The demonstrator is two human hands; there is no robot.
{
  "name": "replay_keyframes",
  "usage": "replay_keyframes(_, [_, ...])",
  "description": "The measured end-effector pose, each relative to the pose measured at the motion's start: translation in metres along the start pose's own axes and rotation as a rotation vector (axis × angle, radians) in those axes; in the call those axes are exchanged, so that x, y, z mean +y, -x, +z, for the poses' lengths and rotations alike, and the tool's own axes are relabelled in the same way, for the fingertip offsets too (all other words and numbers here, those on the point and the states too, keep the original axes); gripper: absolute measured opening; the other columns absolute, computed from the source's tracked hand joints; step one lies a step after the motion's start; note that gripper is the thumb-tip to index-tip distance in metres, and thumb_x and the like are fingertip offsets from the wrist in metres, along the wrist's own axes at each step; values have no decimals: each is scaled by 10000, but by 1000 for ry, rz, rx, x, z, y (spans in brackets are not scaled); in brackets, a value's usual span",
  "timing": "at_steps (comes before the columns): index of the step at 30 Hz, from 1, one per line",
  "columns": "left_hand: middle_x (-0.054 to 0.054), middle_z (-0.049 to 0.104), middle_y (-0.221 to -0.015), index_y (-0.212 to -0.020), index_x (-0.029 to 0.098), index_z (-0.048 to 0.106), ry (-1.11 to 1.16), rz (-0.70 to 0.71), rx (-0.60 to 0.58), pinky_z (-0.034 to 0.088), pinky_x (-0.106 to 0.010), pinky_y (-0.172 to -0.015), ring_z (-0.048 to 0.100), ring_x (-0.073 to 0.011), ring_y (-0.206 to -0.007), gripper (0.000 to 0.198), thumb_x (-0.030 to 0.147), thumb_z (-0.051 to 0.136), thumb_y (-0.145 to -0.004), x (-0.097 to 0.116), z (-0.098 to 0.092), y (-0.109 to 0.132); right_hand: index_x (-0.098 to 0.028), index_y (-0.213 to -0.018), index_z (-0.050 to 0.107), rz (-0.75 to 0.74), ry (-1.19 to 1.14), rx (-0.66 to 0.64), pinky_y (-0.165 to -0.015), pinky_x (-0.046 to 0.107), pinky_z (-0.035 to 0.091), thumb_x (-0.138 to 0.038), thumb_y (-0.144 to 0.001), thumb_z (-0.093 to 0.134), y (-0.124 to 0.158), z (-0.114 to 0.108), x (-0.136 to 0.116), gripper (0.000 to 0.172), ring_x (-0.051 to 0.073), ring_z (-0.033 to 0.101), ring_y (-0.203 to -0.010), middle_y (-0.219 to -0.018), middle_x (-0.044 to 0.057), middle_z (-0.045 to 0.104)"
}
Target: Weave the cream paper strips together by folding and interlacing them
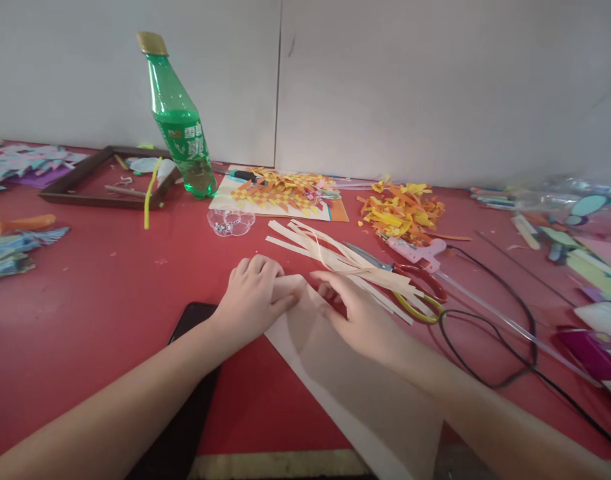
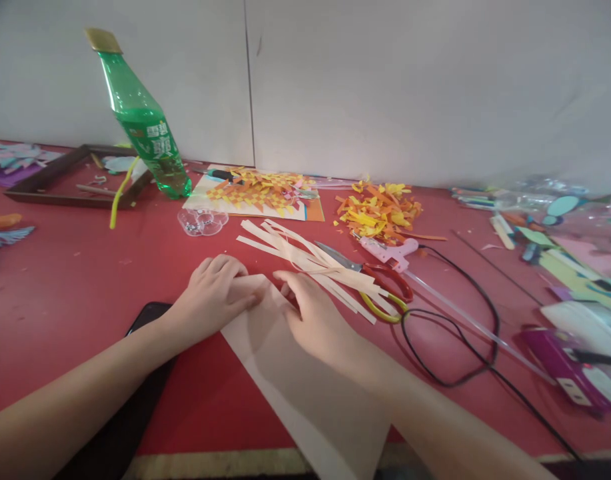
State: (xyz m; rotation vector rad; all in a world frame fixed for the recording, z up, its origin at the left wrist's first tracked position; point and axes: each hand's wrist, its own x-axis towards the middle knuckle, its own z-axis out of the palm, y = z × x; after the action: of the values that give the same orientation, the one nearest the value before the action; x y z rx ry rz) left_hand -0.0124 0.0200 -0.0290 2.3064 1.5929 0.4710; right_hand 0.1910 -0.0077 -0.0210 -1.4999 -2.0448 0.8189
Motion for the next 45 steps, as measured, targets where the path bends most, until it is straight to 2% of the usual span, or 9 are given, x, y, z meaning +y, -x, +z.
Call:
replay_keyframes(7, [-14, 645, -853, -1235, 214, 380, 552, -83, 124, 474, -326, -706, 635, -201, -790, 491, 407, 604, -843, 5, -6, -1, -206, -969, 615, 111, -153, 39, -663, 283, 505, -285, -859, 575, -6, -13, -4, 141, 169, 632, -743, -817, 18, 661])
replay_keyframes(13, [-65, 676, -897, -1141, 199, 470, 1052, -166, 332, 499, -367, -775, 656, -207, -824, 453, 583, 373, -922, 2, -7, -6, -209, -828, 660, 46, -126, 97, -612, 255, 479, -347, -836, 623, -6, -34, -4, 143, 163, 622, -710, -825, 25, 687])
replay_keyframes(18, [-95, 687, -906, -1129, 190, 474, 1242, -84, 283, 530, -409, -775, 675, -255, -871, 625, 727, 323, -849, -5, -4, -7, -199, -847, 654, 61, -168, 160, -595, 261, 483, -374, -818, 650, -7, -50, -4, 177, 169, 627, -691, -823, 45, 687])
replay_keyframes(23, [-91, 691, -951, -1133, 204, 474, 1280, -6, 189, 552, -371, -693, 681, -240, -849, 539, 658, 458, -842, -1, -5, -3, -192, -808, 629, 106, -251, 178, -491, 239, 418, -404, -793, 667, -10, -59, -7, 216, 140, 581, -582, -748, 33, 664])
replay_keyframes(28, [-31, 689, -786, -1049, 209, 516, 907, -170, 141, 535, -342, -657, 668, -207, -713, 363, 434, 652, -799, 1, -4, -5, -205, -797, 624, 182, -87, 56, -513, 244, 406, -426, -806, 638, -15, -46, 4, 222, 134, 571, -553, -673, -4, 655])
replay_keyframes(34, [-162, 542, -1295, -1277, 169, 383, 382, 63, 287, 474, -439, -941, 538, -270, -1179, 503, 298, 596, -840, -1, 1, -2, -219, -862, 662, 173, 211, 156, -578, 293, 450, -353, -821, 606, -15, -21, 16, 151, 200, 653, -642, -744, 31, 713])
replay_keyframes(38, [-164, 566, -1263, -1175, 139, 509, 2, 305, 193, 399, -471, -1023, 484, -319, -1212, 437, 440, 567, -863, 4, -4, 6, -221, -914, 670, 102, 301, 231, -612, 303, 466, -306, -822, 599, -15, -14, 22, 144, 219, 673, -695, -771, 52, 721])
replay_keyframes(42, [-229, 560, -1270, -1177, 99, 529, -149, 316, 36, 430, -520, -971, 493, -396, -1188, 778, 731, 552, -724, 10, -2, 14, -224, -782, 649, 104, 308, 261, -563, 281, 445, -307, -816, 606, -15, -12, 22, 100, 196, 646, -645, -704, 30, 696])
replay_keyframes(45, [-247, 542, -1297, -1210, 77, 525, -199, 296, -42, 441, -515, -962, 488, -403, -1199, 789, 701, 570, -729, 12, 0, 17, -219, -729, 637, 95, 228, 271, -557, 282, 458, -342, -814, 626, -13, -13, 13, 150, 177, 620, -591, -649, 17, 676])
